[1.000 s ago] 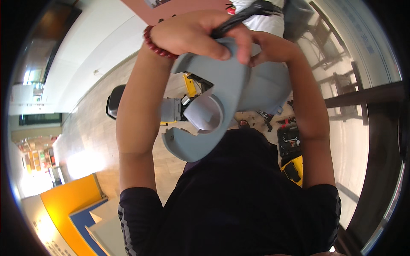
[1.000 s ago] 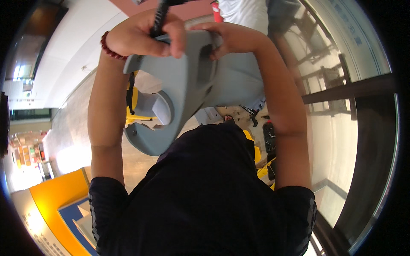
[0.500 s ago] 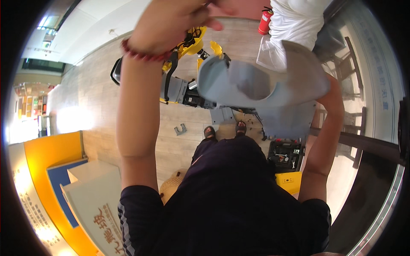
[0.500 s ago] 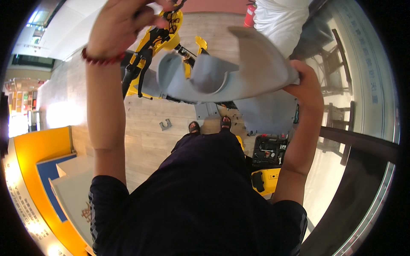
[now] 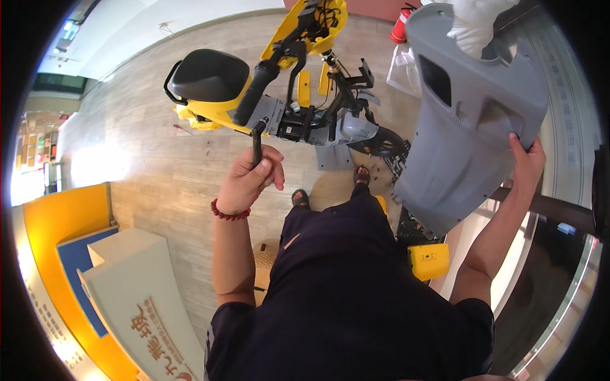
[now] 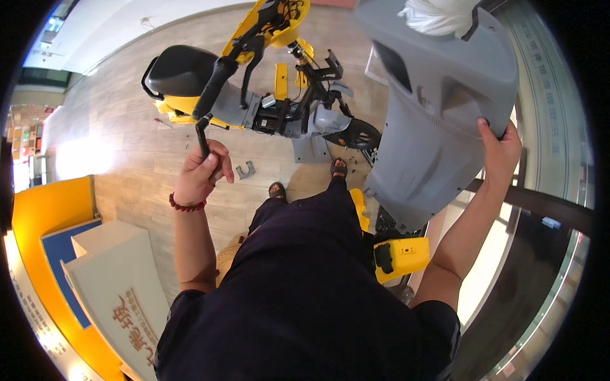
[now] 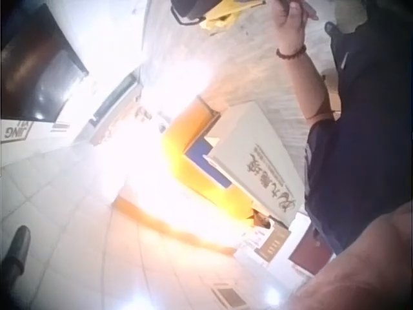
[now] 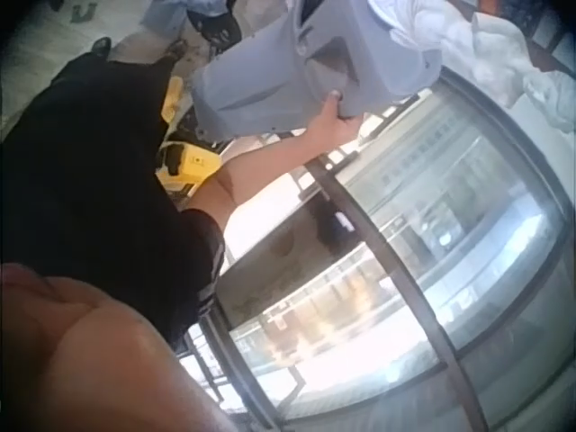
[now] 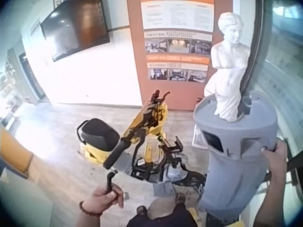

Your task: Replacing or installing the plastic body panels on an electric motorcycle.

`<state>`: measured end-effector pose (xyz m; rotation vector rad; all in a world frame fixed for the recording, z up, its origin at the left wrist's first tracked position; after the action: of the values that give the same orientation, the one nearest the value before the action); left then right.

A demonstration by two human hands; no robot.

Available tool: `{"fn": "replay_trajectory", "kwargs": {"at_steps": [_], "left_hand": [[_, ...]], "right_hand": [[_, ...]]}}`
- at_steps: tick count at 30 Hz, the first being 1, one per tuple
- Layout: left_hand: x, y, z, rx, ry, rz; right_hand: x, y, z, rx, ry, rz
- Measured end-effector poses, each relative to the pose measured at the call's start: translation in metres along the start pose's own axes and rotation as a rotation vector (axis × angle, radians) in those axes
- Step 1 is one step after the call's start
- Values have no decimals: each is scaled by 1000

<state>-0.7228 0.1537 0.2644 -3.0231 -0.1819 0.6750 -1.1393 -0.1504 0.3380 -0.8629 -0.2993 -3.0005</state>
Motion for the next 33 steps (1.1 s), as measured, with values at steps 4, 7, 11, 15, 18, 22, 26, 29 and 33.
{"fn": "replay_trajectory", "kwargs": {"at_steps": [4, 7, 11, 15, 18, 22, 26, 29, 33], "left_hand": [[48, -52, 16, 153, 88, -22], [79, -82, 36, 293, 71, -49], [96, -109, 61, 423, 31, -67], [95, -121, 76, 507, -23, 7], [102, -125, 79, 521, 40, -19], [114, -127, 81, 492, 189, -67], [120, -130, 87, 534, 224, -84], [117, -125, 89, 527, 323, -64], [107, -100, 101, 551, 386, -63]], "right_hand": [[-16, -40, 2, -39, -113, -158], [-36, -65, -2, -35, 169, -190], [-63, -115, -11, -197, 298, -298], [-98, -145, 9, -147, 265, -295], [-114, -144, 24, -152, 213, -289], [-127, -145, 29, -144, 175, -320], [-148, -160, 19, -139, 147, -335], [-172, -184, 10, -120, 262, -340], [-202, -216, -4, -176, 217, -335]]}}
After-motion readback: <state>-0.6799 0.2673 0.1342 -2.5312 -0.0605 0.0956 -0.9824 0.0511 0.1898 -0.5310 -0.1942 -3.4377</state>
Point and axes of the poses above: each hand's wrist, its own y-axis towards the middle knuckle, its own x-axis out of the back of the hand, z = x × y, the point moved 6 cm from there along y, towards the middle knuckle, and after that the axes turned 1 degree about -y, right-handed, at the moved point
